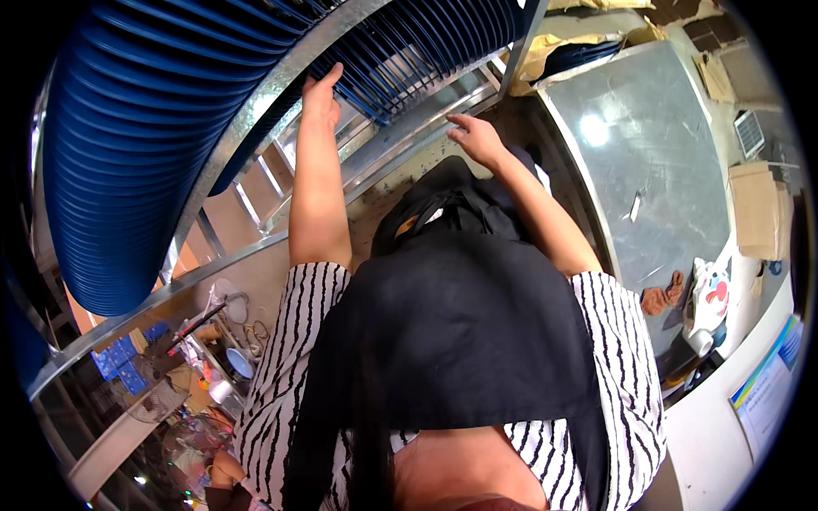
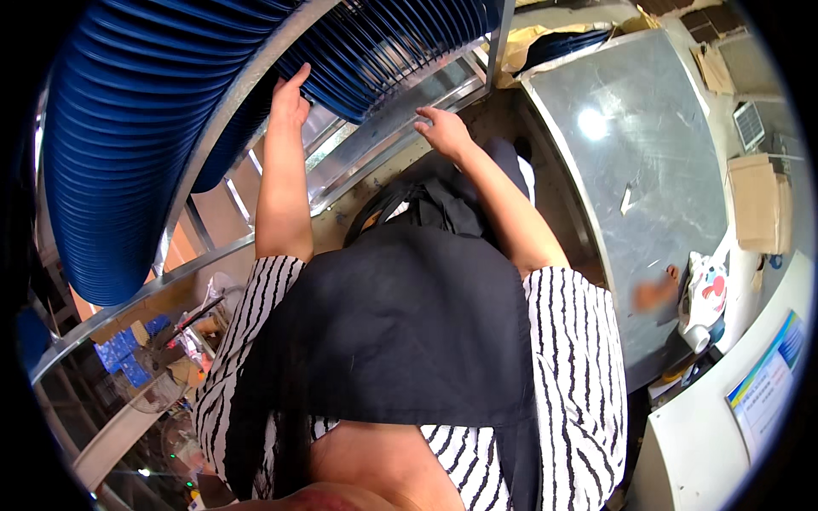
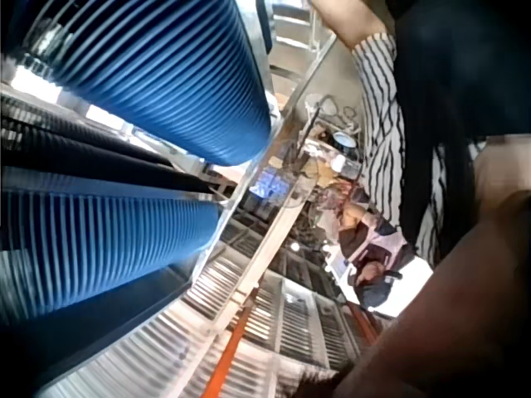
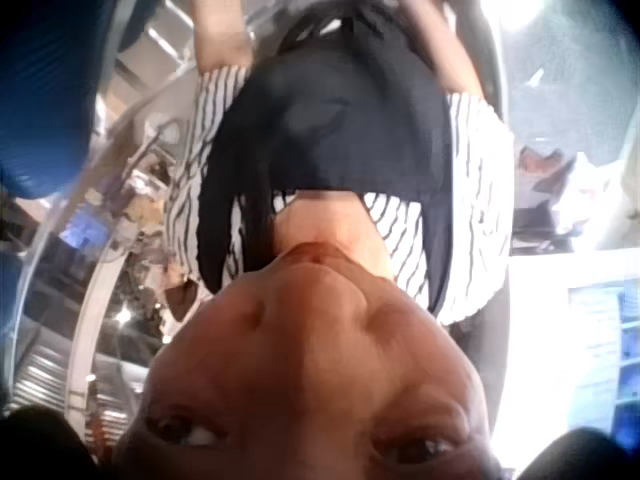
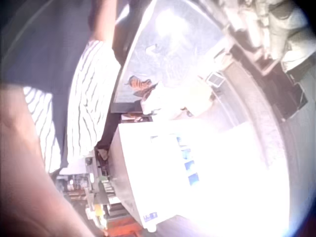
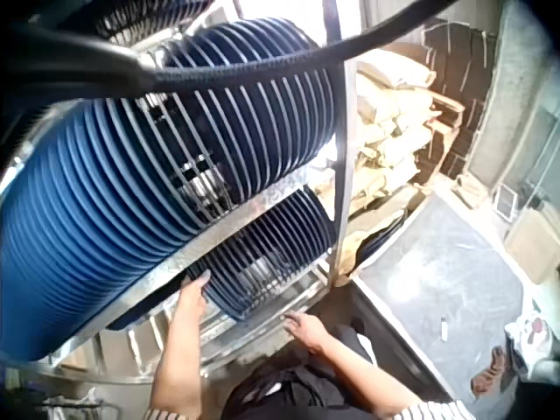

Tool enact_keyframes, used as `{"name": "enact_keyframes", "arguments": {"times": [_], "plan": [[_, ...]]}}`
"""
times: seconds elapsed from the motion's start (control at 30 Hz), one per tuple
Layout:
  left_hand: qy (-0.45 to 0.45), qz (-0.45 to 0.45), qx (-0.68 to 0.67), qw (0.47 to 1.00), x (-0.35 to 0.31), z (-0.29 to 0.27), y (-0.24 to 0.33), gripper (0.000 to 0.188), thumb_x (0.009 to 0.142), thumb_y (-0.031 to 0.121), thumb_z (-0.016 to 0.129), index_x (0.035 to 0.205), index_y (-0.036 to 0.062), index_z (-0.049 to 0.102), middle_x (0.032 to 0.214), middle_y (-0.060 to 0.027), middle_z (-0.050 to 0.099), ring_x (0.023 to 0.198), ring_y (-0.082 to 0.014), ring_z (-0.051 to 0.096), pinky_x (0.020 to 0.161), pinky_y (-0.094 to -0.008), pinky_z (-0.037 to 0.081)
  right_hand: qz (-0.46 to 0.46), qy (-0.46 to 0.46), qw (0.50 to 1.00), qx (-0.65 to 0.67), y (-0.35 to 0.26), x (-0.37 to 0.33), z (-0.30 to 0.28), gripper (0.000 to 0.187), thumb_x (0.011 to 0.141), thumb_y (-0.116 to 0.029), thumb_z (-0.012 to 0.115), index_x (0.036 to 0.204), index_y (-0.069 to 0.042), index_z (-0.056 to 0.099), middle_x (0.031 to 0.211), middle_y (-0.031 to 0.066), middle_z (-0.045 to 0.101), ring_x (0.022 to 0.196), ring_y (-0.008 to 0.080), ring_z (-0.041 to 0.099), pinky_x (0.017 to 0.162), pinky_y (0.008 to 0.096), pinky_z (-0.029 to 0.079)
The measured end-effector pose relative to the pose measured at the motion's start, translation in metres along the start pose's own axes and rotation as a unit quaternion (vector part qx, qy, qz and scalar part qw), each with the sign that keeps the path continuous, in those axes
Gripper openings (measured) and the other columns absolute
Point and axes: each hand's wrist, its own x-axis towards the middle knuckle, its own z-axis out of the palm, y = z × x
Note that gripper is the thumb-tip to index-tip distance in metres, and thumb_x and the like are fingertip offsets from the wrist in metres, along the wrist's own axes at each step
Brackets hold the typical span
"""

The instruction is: The person repeatedly picks up blue circular plastic parts from a metal shelf and stacks them into a pile. The person handles the parts one by one or in small groups, moving them from the shelf to a growing stack in their hands. The task involves repetitive lifting and stacking motions within a storage area.

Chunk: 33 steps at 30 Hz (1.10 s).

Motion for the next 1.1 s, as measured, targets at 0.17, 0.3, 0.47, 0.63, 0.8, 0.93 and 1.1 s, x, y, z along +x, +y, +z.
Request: {"name": "enact_keyframes", "arguments": {"times": [0.17,0.3,0.47,0.63,0.8,0.93,1.1], "plan": [[0.0,-0.047,-0.075,0.996,-0.008,0.005,0.004,0.049,0.086,0.0,0.061,0.131,0.007,0.044,0.121,-0.0136,0.058,0.11,-0.0311,0.058,0.09,-0.0532,0.049,-0.004,0.008,1.0,0.014,0.002,0.002,0.002,0.042,0.083,-0.03,0.062,0.119,-0.007,0.061,0.115,0.0159,0.063,0.106,0.0328,0.06,0.091,0.0371,0.047],[-0.017,-0.024,-0.089,0.996,0.0,0.004,0.001,0.045,0.087,0.001,0.06,0.13,0.0075,0.045,0.121,-0.0131,0.058,0.107,-0.0298,0.06,0.088,-0.0521,0.05,0.006,-0.001,1.0,0.018,0.013,-0.002,0.012,0.042,0.083,-0.029,0.062,0.119,-0.006,0.061,0.114,0.0165,0.063,0.106,0.0322,0.06,0.091,0.0373,0.047],[-0.051,0.0,-0.062,0.997,0.004,-0.013,-0.021,0.045,0.088,0.006,0.062,0.13,0.0105,0.046,0.124,-0.0076,0.057,0.113,-0.0247,0.056,0.09,-0.0455,0.05,0.011,-0.023,1.0,0.006,0.01,-0.009,0.02,0.042,0.084,-0.028,0.061,0.119,-0.005,0.06,0.116,0.0166,0.063,0.107,0.0318,0.06,0.092,0.0367,0.047],[-0.01,0.004,-0.074,0.997,0.007,-0.017,-0.021,0.058,0.091,0.037,0.06,0.138,0.0089,0.039,0.131,-0.0052,0.053,0.117,-0.0195,0.053,0.096,-0.0373,0.045,0.025,-0.025,0.999,-0.011,0.018,-0.01,0.016,0.042,0.085,-0.025,0.061,0.121,-0.003,0.058,0.115,0.0168,0.063,0.106,0.0294,0.061,0.09,0.0344,0.047],[0.109,0.052,-0.085,0.989,0.005,-0.004,-0.016,0.055,0.094,0.036,0.055,0.136,0.0027,0.043,0.136,-0.0083,0.049,0.125,-0.022,0.044,0.103,-0.0322,0.033,0.059,-0.03,0.998,0.001,0.03,-0.015,0.014,0.04,0.087,-0.019,0.063,0.123,-0.003,0.057,0.112,0.0146,0.066,0.102,0.0213,0.063,0.087,0.03,0.048],[0.153,0.082,-0.066,0.983,-0.002,0.004,-0.02,0.05,0.096,0.032,0.054,0.135,0.0034,0.044,0.137,-0.0073,0.048,0.124,-0.0195,0.044,0.103,-0.0308,0.032,0.08,-0.047,0.996,0.019,0.032,-0.03,0.009,0.04,0.087,-0.02,0.062,0.123,-0.002,0.057,0.113,0.0149,0.065,0.104,0.0219,0.062,0.088,0.0303,0.048],[0.227,0.121,-0.019,0.966,-0.014,-0.016,-0.035,0.033,0.098,0.027,0.049,0.112,-0.0014,0.059,0.101,-0.0111,0.067,0.092,-0.0218,0.06,0.085,-0.0316,0.044,0.084,-0.128,0.988,0.028,0.005,-0.042,-0.003,0.042,0.087,-0.019,0.063,0.124,0.0,0.055,0.116,0.0166,0.063,0.106,0.0226,0.062,0.089,0.0305,0.048]]}}
